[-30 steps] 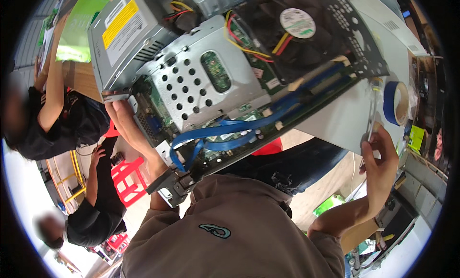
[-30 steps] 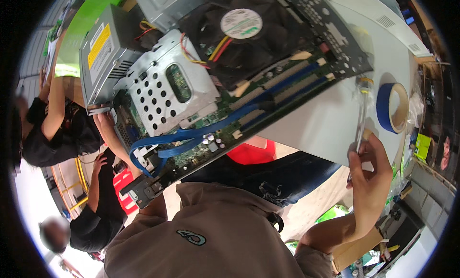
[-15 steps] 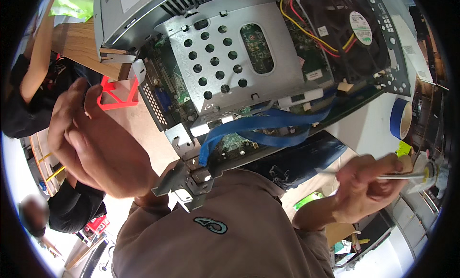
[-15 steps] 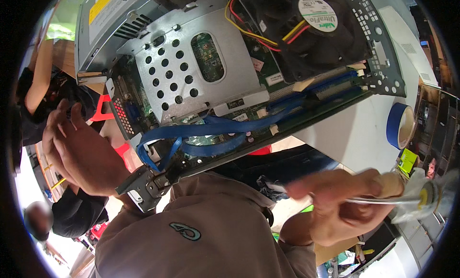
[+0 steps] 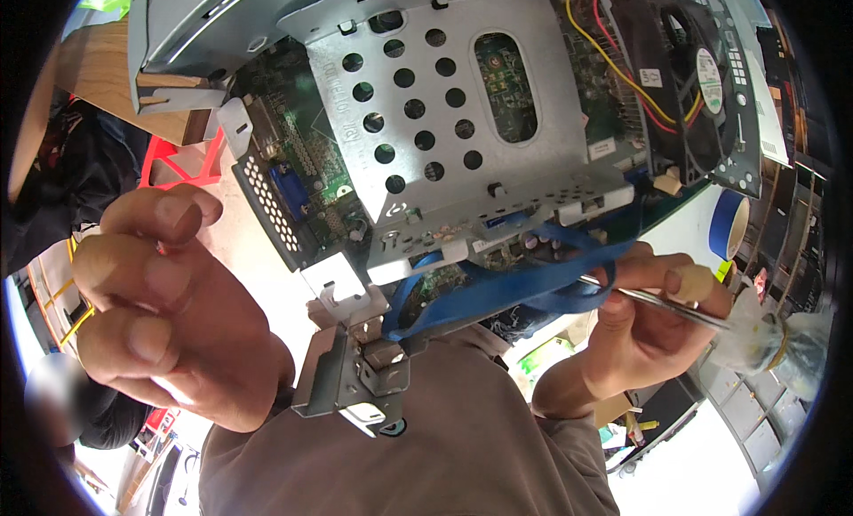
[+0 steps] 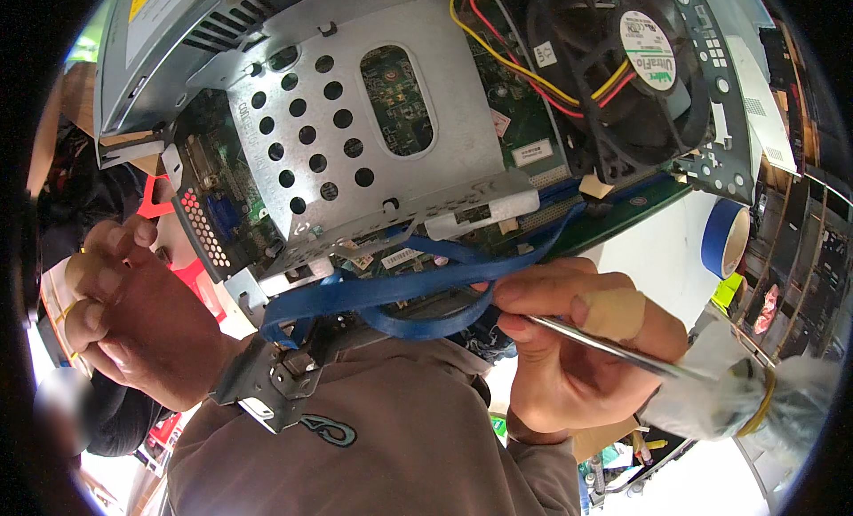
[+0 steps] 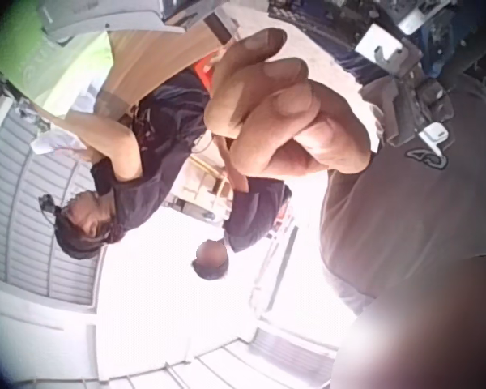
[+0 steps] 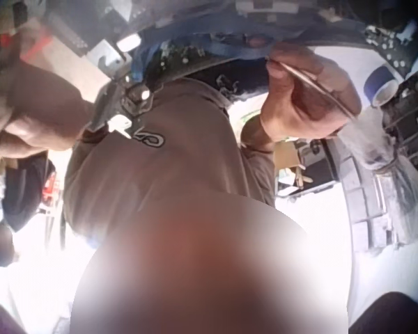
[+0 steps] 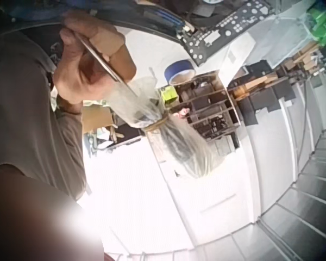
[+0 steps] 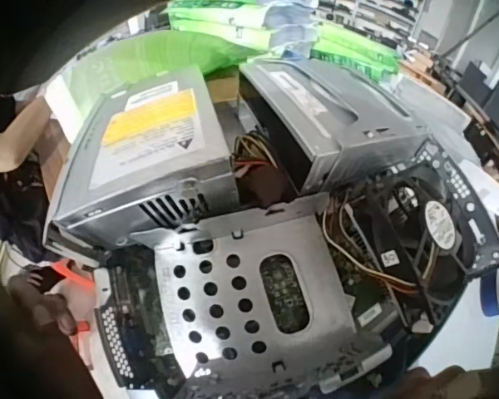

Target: The person disassembles a computer by opening the desktop casing, removing internal metal components, and detaching blue cables from the motherboard using a screwdriver.

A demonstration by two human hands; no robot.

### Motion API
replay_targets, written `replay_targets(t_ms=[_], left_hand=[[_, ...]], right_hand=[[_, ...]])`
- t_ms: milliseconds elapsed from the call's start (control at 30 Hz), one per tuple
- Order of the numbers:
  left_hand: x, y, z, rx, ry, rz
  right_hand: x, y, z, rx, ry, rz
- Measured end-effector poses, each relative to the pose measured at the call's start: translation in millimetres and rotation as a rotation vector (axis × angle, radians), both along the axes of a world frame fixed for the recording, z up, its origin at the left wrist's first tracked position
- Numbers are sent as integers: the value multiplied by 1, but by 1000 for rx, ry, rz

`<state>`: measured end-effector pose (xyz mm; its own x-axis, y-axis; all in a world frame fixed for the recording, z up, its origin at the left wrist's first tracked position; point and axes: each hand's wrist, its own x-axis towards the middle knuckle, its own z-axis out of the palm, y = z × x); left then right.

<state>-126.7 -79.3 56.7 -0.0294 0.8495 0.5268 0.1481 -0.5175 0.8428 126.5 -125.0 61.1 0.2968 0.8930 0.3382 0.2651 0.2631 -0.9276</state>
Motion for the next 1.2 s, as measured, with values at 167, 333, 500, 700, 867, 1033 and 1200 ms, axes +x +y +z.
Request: replay_targets(t_ms=[167, 333, 500, 700, 867, 1033, 1200], left_hand=[[-1, 1, 7, -40, 26, -17], [-5, 4, 18, -50, 124, -173], [12, 45, 47, 226, 532, -616], [30, 50, 58, 0, 899, -737], [33, 53, 60, -44, 945, -712], [32, 55, 57, -61, 955, -725], [34, 60, 54, -44, 928, -747]], right_hand=[[4, 0, -1, 27, 49, 25], [14, 8, 7, 140, 151, 99], [28, 11, 4, 83, -189, 145], [33, 10, -8, 112, -241, 174], [30, 14, -6, 117, -228, 173], [22, 15, -5, 91, -211, 103], [15, 13, -8, 95, -213, 21]])
